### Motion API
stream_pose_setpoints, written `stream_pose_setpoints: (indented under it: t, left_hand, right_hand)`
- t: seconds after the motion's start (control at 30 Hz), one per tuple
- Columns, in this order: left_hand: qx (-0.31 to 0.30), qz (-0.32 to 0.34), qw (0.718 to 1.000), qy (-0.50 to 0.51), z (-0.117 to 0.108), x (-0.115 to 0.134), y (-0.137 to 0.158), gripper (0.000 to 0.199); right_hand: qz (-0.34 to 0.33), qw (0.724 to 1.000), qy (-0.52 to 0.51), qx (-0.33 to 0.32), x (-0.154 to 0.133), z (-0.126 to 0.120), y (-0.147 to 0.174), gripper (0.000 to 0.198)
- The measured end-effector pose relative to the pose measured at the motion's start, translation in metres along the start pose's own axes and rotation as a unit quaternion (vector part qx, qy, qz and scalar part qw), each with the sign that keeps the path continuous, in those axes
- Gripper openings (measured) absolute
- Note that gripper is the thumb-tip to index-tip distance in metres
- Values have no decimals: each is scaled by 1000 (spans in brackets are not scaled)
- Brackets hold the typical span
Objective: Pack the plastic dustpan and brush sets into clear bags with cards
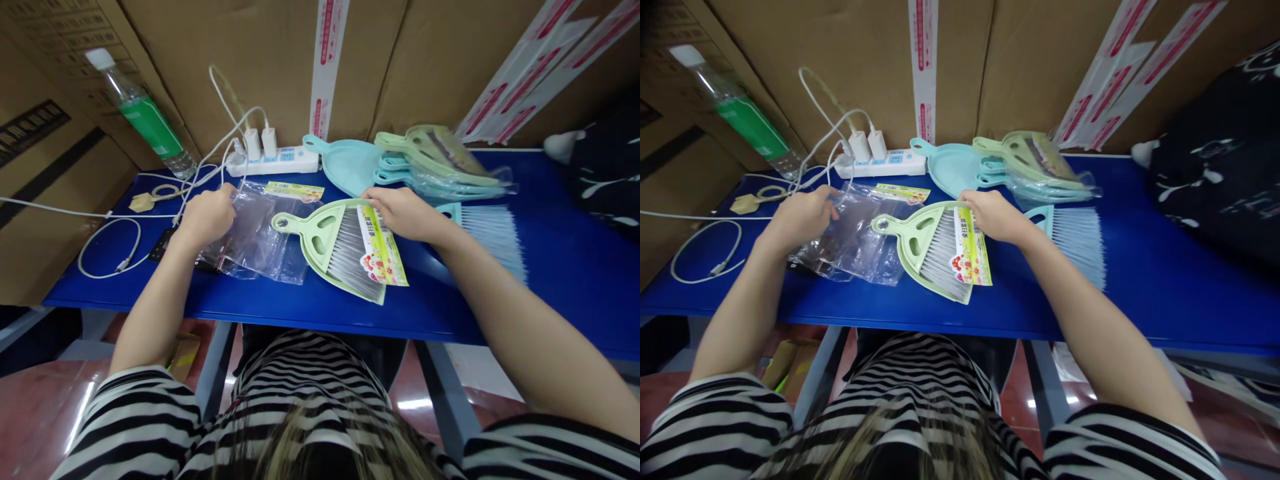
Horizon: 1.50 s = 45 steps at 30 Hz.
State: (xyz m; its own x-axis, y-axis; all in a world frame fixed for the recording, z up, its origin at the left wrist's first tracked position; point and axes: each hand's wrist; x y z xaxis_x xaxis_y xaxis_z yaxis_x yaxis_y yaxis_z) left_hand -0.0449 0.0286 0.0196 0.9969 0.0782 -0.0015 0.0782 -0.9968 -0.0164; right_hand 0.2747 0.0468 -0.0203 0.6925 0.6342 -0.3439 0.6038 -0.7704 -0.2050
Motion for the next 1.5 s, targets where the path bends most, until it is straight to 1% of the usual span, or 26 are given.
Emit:
stream_pose_setpoints:
  t: [0.1,0.23,0.3,0.4,0.5,0.57,0.67,0.8,0.87,0.97,1.03,1.1,1.27,1.37,1.43,1.5]
  left_hand:
    - [-33,41,995,88,1,4,0,36]
    - [-87,64,967,232,3,9,2,35]
    - [-119,75,954,264,5,11,3,35]
    - [-145,101,940,292,9,12,1,34]
    - [-161,120,928,313,13,12,-1,32]
    - [-168,130,925,314,15,11,-4,33]
    - [-159,139,934,287,16,9,-5,36]
    - [-129,132,952,246,18,10,-4,37]
    - [-124,133,953,244,20,11,-4,35]
    - [-122,140,951,246,22,11,-5,29]
    - [-120,141,951,248,23,12,-6,26]
    - [-118,136,953,244,24,13,-6,26]
    - [-121,129,962,206,25,15,-6,30]
    - [-119,135,963,199,25,15,-6,30]
    - [-121,134,963,198,24,15,-6,30]
    - [-122,127,965,195,24,16,-6,30]
  right_hand:
    - [-23,1000,4,12,3,1,1,25]
    - [-39,999,-10,13,2,4,1,22]
    - [-33,999,-19,19,1,6,1,20]
    - [-17,999,-31,40,0,9,0,15]
    - [-9,997,-48,51,0,12,-1,11]
    - [-2,997,-60,52,-1,15,-2,10]
    - [17,996,-75,52,-5,19,-4,10]
    - [47,991,-105,68,-10,20,-7,11]
    - [44,989,-122,73,-11,19,-7,12]
    - [44,984,-165,59,-7,17,-5,15]
    - [61,971,-226,41,-4,15,-4,20]
    - [86,949,-303,23,-1,12,-2,24]
    - [129,885,-447,-1,5,6,0,14]
    - [154,846,-509,-28,7,5,1,14]
    - [152,832,-533,-32,7,6,0,16]
    - [140,829,-541,-17,7,8,-1,18]
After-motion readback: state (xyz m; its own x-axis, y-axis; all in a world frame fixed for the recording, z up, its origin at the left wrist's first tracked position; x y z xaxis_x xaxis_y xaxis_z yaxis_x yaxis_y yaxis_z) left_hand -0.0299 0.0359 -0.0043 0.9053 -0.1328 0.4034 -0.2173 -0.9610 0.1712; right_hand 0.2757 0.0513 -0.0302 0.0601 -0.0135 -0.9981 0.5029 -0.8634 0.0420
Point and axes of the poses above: each hand's wrist, its own y-axis away from the middle knuckle, its own z-axis out of the palm, x = y × z, and after that the axes turned 10 degrees about -z, right-handed
